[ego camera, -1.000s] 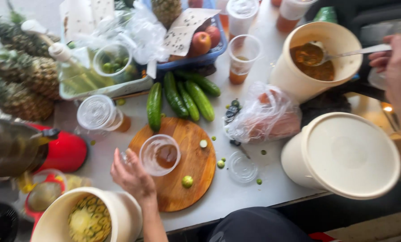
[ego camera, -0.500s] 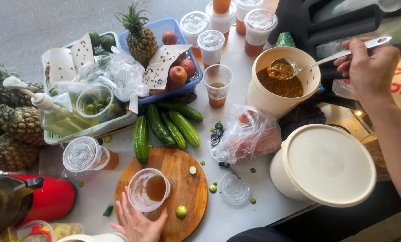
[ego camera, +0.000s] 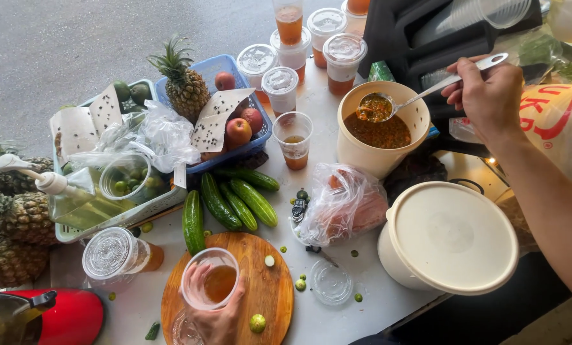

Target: Preparing and storing drinks and ingredients in a food preparation area.

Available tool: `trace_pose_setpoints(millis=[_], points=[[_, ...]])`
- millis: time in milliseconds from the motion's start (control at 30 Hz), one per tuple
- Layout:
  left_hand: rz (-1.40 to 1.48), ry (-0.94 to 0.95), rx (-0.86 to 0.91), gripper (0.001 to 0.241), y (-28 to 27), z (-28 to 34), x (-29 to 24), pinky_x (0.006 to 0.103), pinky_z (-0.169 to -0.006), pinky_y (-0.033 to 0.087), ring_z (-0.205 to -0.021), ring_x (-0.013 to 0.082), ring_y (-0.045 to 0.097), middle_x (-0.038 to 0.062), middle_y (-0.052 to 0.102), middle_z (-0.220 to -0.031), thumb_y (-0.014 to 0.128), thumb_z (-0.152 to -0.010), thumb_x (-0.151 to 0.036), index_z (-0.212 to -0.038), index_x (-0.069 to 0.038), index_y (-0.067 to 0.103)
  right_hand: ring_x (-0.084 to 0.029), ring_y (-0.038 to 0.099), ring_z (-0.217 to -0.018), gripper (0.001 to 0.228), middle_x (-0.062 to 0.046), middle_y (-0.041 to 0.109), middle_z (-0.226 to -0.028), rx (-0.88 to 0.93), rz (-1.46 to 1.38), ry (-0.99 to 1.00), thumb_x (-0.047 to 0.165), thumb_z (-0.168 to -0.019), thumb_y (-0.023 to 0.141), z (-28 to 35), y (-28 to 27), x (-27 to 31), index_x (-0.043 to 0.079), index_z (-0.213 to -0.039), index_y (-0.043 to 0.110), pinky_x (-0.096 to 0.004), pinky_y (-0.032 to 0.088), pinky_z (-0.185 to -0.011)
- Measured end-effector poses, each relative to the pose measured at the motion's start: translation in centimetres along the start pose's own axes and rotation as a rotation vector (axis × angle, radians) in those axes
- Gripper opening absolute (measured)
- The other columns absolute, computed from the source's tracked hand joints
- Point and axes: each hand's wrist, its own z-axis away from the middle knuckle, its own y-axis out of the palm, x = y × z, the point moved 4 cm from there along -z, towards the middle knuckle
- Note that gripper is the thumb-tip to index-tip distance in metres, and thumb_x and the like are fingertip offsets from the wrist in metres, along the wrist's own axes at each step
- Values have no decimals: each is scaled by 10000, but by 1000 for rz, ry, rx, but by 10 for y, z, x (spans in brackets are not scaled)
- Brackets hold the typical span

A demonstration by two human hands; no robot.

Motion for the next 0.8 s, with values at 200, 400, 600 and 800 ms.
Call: trace_pose_setpoints(millis=[200, 400, 600, 800], points=[[321, 122, 20, 945, 70, -135, -150, 379, -1118, 499, -1253, 265, 587, 143, 579, -1302, 909, -702, -156, -1453, 16, 362, -91, 631, -626, 199, -108, 690, -810, -17, 4, -17, 129, -1140, 596, -3, -3, 18, -32, -1053, 674, -217, 484, -534], [300, 140, 252, 963, 155, -179, -218, 367, -994, 575, -1183, 261, 646, 140, 617, -1265, 934, -680, -232, -1451, -28, 394, -92, 639, -627, 215, -92, 680, -796, 9, -3, -19, 132, -1144, 589, -4, -4, 11, -30, -1032, 675, -220, 488, -519], [183, 64, 357, 962, 226, -200, -250, 391, -954, 581, -1120, 285, 670, 147, 616, -1239, 893, -630, -254, -1448, -75, 419, -133, 714, -730, 231, -103, 701, -889, 27, 68, -168, 80, -1154, 553, -6, -20, 39, -52, -1024, 691, -243, 530, -550], [188, 98, 304, 954, 252, -212, -272, 389, -998, 546, -1138, 303, 665, 172, 639, -1253, 876, -595, -252, -1421, -65, 439, -135, 692, -686, 320, -103, 686, -842, 51, 180, -215, 144, -1232, 550, 30, -10, 121, -61, -1019, 674, -229, 520, -548]])
